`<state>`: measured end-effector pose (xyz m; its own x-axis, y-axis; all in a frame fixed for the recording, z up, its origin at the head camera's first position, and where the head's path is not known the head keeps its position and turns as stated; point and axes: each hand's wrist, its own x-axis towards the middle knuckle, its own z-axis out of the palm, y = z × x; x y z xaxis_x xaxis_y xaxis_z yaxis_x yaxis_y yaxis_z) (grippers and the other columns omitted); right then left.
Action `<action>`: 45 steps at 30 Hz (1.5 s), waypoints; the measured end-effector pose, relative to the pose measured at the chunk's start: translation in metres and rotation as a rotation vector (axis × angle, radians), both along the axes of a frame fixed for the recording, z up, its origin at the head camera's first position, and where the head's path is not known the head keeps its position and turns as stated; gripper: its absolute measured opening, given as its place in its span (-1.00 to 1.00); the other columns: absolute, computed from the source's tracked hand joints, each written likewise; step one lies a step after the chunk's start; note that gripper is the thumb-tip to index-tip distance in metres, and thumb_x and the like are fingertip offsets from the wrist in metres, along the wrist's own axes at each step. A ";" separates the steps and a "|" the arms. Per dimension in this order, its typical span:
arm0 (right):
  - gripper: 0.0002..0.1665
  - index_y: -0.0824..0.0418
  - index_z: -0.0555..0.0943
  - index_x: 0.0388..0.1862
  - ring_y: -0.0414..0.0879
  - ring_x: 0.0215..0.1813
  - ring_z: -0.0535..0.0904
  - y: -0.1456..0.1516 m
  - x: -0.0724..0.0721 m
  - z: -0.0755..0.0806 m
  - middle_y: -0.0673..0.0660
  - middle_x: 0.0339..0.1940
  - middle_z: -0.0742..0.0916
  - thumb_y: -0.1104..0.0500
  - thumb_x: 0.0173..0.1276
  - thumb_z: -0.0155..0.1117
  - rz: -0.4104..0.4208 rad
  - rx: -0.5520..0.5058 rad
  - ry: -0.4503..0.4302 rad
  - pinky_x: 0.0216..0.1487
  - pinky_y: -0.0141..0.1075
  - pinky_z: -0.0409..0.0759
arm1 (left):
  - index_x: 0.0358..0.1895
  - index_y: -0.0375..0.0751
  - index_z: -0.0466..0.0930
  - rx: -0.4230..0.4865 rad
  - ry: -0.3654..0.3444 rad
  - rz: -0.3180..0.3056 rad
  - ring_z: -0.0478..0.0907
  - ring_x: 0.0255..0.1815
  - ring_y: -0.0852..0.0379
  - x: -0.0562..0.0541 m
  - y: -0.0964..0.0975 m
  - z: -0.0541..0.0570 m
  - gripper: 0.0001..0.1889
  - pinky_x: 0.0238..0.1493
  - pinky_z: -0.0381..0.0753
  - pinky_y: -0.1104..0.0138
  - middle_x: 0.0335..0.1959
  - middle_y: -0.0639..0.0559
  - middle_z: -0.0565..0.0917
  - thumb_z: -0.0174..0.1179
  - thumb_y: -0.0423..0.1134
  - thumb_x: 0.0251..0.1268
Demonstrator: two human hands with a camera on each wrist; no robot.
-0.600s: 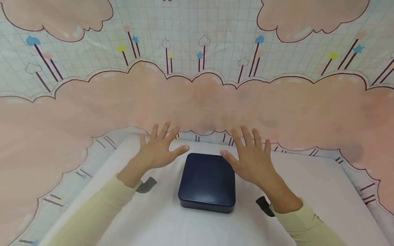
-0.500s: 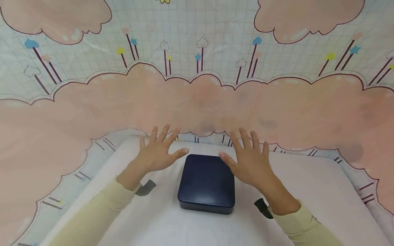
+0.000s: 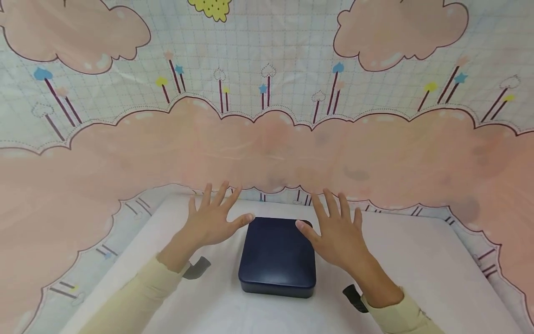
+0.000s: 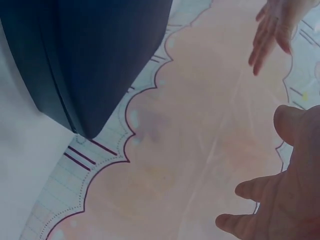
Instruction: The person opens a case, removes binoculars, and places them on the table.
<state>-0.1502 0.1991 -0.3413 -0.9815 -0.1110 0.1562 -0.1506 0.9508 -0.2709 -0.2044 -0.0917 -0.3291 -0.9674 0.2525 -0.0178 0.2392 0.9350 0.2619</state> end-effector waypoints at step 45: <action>0.03 0.13 0.06 0.74 0.48 0.71 -0.18 -0.006 0.019 -0.039 0.35 0.75 0.05 -0.43 0.54 0.00 -0.049 -0.038 -0.031 0.49 0.64 -0.26 | 0.72 0.17 -0.06 0.045 -0.001 0.004 -0.35 0.78 -0.30 0.024 -0.016 -0.040 0.03 0.66 -0.35 -0.38 0.78 -0.06 -0.21 -0.05 0.59 0.32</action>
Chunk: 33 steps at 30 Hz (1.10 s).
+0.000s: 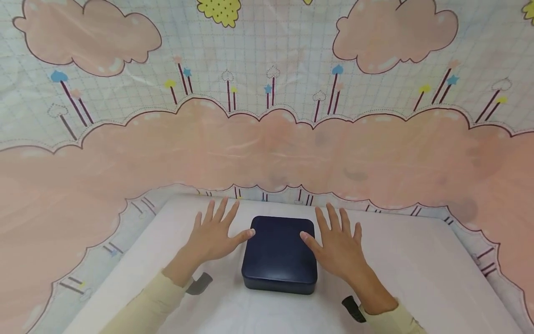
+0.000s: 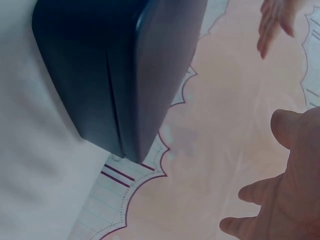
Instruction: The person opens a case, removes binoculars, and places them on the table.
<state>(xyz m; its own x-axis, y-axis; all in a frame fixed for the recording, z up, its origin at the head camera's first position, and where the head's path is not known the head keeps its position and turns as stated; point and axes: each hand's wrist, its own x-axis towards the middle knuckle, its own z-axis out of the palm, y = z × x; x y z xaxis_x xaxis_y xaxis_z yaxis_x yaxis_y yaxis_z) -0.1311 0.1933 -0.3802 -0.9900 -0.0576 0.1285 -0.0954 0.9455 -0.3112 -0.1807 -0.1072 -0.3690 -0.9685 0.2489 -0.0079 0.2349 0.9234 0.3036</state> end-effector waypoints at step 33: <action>-0.05 0.18 0.12 0.71 0.51 0.69 -0.11 0.006 0.007 -0.028 0.39 0.73 0.11 -0.34 0.60 -0.01 -0.018 -0.011 -0.034 0.51 0.62 -0.19 | 0.72 0.06 -0.03 0.002 -0.030 0.032 -0.35 0.78 -0.30 0.009 -0.004 -0.031 0.06 0.68 -0.26 -0.32 0.78 -0.10 -0.17 -0.03 0.59 0.31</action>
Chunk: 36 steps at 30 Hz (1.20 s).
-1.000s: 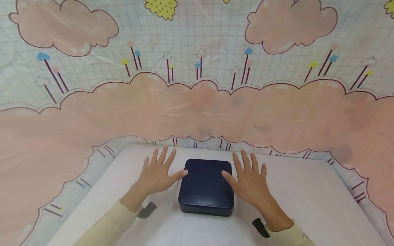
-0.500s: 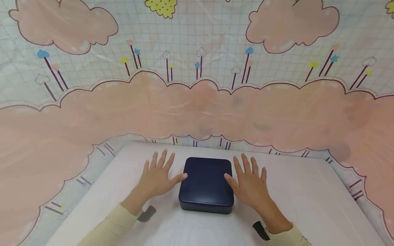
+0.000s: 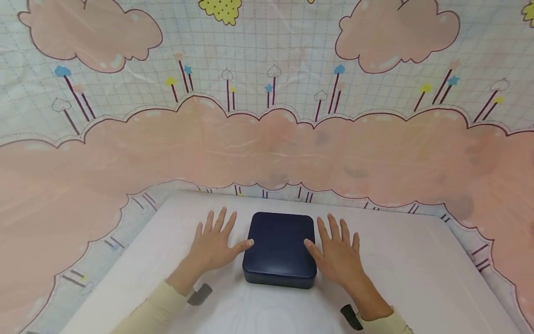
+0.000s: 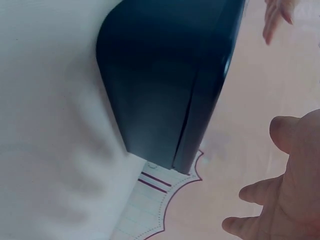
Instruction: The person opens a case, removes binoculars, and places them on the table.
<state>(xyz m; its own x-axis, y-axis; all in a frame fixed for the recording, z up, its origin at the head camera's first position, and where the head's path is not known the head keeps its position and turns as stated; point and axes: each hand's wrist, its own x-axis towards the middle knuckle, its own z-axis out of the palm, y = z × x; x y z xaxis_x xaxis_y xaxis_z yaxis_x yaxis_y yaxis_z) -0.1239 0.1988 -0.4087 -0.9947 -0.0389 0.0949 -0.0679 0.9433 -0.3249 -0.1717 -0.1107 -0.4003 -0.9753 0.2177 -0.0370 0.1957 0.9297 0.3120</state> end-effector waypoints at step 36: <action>0.03 0.32 -0.08 0.72 0.55 0.69 -0.11 -0.007 -0.002 -0.012 0.50 0.71 0.01 -0.34 0.65 -0.11 0.006 -0.404 -0.318 0.57 0.51 -0.01 | 0.69 -0.12 0.07 0.310 -0.149 -0.017 -0.22 0.74 -0.44 -0.003 -0.008 -0.028 0.03 0.60 0.01 -0.42 0.73 -0.25 0.03 0.08 0.47 0.37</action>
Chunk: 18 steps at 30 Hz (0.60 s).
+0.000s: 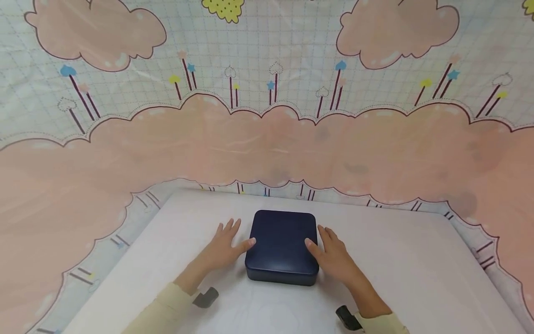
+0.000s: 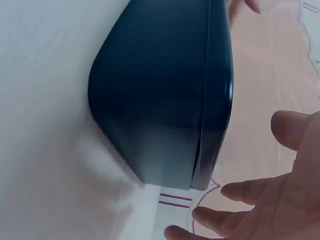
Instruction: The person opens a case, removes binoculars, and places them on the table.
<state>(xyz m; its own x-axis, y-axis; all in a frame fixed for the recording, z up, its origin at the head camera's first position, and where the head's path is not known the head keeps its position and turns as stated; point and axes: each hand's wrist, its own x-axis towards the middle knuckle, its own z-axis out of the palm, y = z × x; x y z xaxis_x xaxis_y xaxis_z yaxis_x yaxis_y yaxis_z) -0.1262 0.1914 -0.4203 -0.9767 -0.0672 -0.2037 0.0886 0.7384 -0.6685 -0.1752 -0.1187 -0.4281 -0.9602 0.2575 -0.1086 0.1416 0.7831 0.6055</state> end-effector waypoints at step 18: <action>-0.18 0.30 0.10 0.69 0.38 0.55 0.37 0.006 -0.009 0.001 0.46 0.64 0.30 -0.18 0.73 -0.15 -0.158 -0.424 -0.137 0.47 0.16 0.52 | 0.66 -0.25 0.09 0.659 -0.398 0.128 0.21 0.65 -0.32 -0.005 0.013 0.009 -0.11 0.60 0.26 -0.20 0.64 -0.32 0.25 0.36 -0.09 0.42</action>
